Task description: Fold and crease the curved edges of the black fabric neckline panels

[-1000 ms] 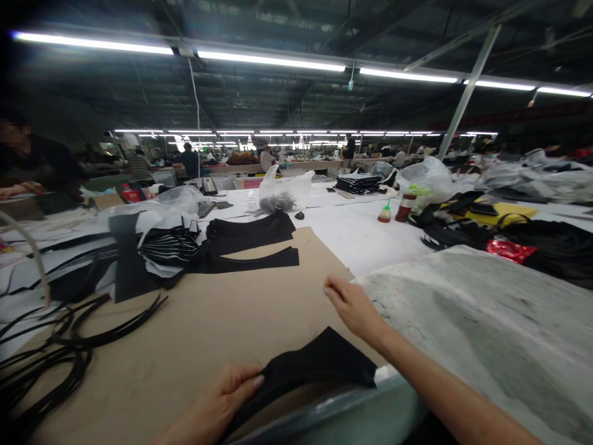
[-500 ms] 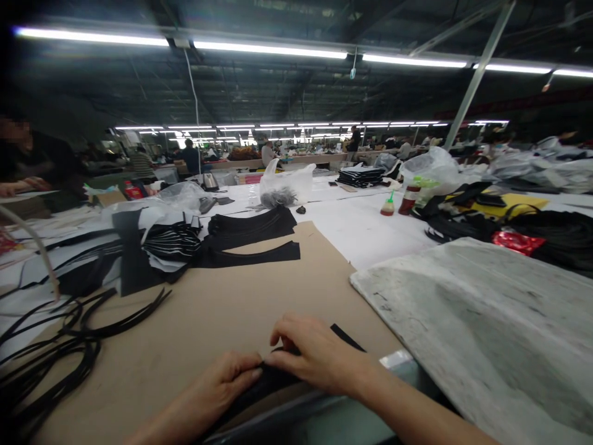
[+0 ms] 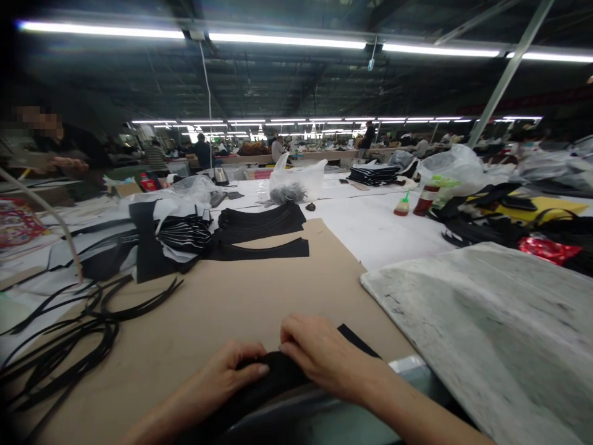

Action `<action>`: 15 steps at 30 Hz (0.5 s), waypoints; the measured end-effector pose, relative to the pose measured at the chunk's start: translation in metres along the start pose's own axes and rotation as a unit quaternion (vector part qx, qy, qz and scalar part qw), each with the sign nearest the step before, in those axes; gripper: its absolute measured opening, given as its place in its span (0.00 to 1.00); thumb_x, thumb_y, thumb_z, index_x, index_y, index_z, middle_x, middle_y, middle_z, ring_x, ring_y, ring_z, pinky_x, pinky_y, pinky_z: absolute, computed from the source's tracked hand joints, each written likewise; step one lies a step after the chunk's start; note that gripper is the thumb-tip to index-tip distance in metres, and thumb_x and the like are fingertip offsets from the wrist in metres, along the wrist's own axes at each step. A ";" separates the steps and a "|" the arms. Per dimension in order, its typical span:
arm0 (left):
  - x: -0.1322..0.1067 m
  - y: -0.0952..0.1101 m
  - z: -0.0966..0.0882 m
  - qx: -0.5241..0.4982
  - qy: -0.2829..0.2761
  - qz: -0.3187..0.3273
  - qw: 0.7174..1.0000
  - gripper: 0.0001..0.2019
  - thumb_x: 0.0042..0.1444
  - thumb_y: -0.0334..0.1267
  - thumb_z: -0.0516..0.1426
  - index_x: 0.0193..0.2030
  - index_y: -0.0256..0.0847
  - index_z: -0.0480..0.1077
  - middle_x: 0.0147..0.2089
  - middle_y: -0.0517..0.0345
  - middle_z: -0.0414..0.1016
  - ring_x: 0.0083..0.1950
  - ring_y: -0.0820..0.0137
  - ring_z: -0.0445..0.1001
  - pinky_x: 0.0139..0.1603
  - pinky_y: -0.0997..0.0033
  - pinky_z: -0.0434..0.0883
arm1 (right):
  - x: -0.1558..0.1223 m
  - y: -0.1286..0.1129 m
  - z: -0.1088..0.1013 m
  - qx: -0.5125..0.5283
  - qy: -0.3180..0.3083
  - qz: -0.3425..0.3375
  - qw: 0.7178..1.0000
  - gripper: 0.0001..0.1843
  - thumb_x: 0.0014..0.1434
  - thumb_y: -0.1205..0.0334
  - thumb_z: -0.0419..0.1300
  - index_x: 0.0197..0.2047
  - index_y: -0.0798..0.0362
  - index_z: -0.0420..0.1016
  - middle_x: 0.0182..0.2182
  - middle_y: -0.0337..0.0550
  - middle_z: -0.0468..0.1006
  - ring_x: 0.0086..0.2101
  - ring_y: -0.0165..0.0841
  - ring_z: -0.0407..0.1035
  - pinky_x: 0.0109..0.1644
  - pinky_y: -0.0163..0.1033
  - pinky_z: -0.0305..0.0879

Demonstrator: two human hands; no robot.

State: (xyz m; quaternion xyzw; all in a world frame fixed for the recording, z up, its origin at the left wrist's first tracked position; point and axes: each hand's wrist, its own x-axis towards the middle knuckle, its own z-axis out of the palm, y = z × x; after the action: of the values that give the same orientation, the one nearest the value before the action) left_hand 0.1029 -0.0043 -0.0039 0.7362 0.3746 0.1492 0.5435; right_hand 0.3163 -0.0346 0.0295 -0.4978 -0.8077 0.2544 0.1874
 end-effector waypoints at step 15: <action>-0.006 -0.007 -0.005 -0.096 0.000 -0.003 0.995 0.12 0.50 0.43 0.59 0.38 0.37 0.74 0.27 0.65 0.66 0.30 0.75 0.61 0.32 0.75 0.58 | 0.004 -0.009 0.026 0.025 -0.004 0.123 0.992 0.06 0.55 0.63 0.56 0.27 0.51 0.71 0.23 0.36 0.72 0.24 0.29 0.62 0.27 0.35 0.50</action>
State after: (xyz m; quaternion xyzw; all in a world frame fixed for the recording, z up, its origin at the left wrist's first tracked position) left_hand 0.0936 -0.0043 -0.0072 0.6793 0.3612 0.1829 0.6120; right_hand 0.2932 -0.0401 0.0144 -0.5873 -0.7344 0.2982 0.1638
